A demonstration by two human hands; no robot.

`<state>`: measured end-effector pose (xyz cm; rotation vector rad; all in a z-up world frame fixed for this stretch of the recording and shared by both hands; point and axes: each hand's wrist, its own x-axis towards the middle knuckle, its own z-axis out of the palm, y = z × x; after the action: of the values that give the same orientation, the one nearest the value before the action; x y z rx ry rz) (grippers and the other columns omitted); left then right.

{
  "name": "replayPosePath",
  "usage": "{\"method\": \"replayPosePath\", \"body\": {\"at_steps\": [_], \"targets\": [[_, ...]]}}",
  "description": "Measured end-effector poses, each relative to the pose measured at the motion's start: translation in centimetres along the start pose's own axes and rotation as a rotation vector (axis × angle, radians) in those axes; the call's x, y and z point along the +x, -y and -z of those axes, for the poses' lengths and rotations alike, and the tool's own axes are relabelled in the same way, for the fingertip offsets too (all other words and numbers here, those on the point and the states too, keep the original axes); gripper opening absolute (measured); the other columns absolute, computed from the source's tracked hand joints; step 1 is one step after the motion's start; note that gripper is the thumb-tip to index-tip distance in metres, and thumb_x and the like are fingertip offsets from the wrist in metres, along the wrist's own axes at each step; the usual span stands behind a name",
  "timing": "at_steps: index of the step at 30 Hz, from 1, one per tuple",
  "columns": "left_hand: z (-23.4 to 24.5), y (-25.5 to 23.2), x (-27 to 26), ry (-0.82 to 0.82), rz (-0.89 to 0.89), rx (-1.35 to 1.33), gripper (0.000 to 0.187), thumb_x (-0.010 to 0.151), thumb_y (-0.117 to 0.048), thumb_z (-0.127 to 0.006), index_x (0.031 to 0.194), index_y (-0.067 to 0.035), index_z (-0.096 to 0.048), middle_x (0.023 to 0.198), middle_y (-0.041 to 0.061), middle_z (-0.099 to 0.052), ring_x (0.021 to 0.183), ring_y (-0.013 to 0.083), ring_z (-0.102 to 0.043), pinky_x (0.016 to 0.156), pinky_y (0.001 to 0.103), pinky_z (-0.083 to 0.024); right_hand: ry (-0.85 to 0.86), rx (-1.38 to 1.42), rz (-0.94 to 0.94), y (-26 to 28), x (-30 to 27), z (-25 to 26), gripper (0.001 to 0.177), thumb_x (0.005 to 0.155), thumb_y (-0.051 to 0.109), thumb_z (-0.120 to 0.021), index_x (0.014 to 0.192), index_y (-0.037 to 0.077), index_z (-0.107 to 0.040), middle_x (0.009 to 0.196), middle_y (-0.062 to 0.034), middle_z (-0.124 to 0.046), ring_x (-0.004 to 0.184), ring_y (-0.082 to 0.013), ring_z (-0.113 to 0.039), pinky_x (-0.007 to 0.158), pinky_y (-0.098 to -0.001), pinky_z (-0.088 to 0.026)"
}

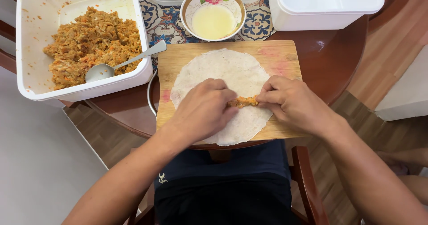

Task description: Making spring rolls by placing filling on a wrapper and rolling it up.

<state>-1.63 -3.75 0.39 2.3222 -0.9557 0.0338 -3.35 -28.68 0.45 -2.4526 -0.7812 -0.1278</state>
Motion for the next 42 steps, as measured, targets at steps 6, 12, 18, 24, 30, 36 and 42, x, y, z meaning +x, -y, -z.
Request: {"method": "replayPosePath", "body": {"at_steps": [6,12,18,24,30,36,42], "targets": [[-2.1,-1.7,2.8,0.003,-0.055,-0.057,0.021,0.08,-0.023,-0.078,0.092,-0.005,-0.076,0.09,0.015,-0.069,0.094,0.0364,-0.066,0.083,0.046,-0.052,-0.001,0.09,-0.131,0.1,-0.4,0.5,0.019,0.082,0.002,-0.073,0.101,0.003,-0.071,0.093,-0.0087,-0.075,0.084,-0.0255,-0.076,0.073,-0.0328,-0.059],[-4.5,-1.5,3.9,0.044,-0.003,-0.056,0.012,0.084,-0.018,-0.074,0.085,-0.007,-0.077,0.092,0.015,-0.07,0.095,0.0353,-0.068,0.084,0.047,-0.054,-0.004,0.167,-0.329,0.8,-0.2,1.4,0.02,0.082,0.009,-0.077,0.098,0.003,-0.066,0.085,-0.0095,-0.077,0.075,-0.0193,-0.077,0.067,-0.0297,-0.058],[-3.0,-1.9,3.6,0.078,0.034,-0.084,0.026,0.078,-0.024,-0.079,0.092,-0.003,-0.076,0.093,0.018,-0.069,0.094,0.0375,-0.067,0.083,0.047,-0.053,-0.007,0.188,-0.298,-1.1,-1.1,2.1,0.018,0.081,0.006,-0.077,0.1,0.004,-0.078,0.085,-0.0072,-0.08,0.071,-0.013,-0.074,0.066,-0.0278,-0.058],[-1.0,-1.7,3.0,0.107,0.053,-0.076,0.03,0.08,-0.022,-0.078,0.103,-0.004,-0.075,0.1,0.016,-0.07,0.1,0.0359,-0.066,0.087,0.045,-0.053,-0.103,0.534,-0.468,-2.0,-1.0,2.6,0.015,0.089,0.0,-0.071,0.103,-0.002,-0.076,0.093,-0.0032,-0.076,0.076,-0.0045,-0.065,0.062,-0.0235,-0.053],[5.0,1.6,0.2,-0.169,0.218,-0.047,0.017,0.088,-0.016,-0.068,0.099,-0.007,-0.078,0.099,0.012,-0.076,0.092,0.0299,-0.074,0.086,0.04,-0.057,-0.208,0.641,-0.192,1.2,4.6,3.3,0.012,0.097,-0.003,-0.069,0.108,-0.002,-0.072,0.102,-0.0017,-0.07,0.087,-0.0068,-0.068,0.076,-0.0237,-0.058],[2.8,1.5,-4.0,-0.218,0.052,-0.026,0.019,0.086,-0.019,-0.075,0.096,-0.003,-0.076,0.092,0.018,-0.072,0.087,0.037,-0.069,0.082,0.045,-0.055,-0.2,0.347,0.35,7.6,17.1,-1.4,0.009,0.098,0.0,-0.077,0.105,-0.001,-0.071,0.098,-0.0062,-0.069,0.086,-0.0134,-0.069,0.075,-0.0262,-0.056],[3.3,3.7,-3.7,-0.174,0.176,-0.087,0.014,0.088,-0.018,-0.073,0.091,-0.006,-0.078,0.09,0.013,-0.074,0.087,0.0335,-0.071,0.084,0.042,-0.056,-0.131,0.253,0.438,9.9,19.5,-1.0,0.007,0.099,0.004,-0.076,0.103,0.001,-0.071,0.09,-0.0081,-0.071,0.081,-0.0156,-0.067,0.071,-0.0306,-0.053]]}}
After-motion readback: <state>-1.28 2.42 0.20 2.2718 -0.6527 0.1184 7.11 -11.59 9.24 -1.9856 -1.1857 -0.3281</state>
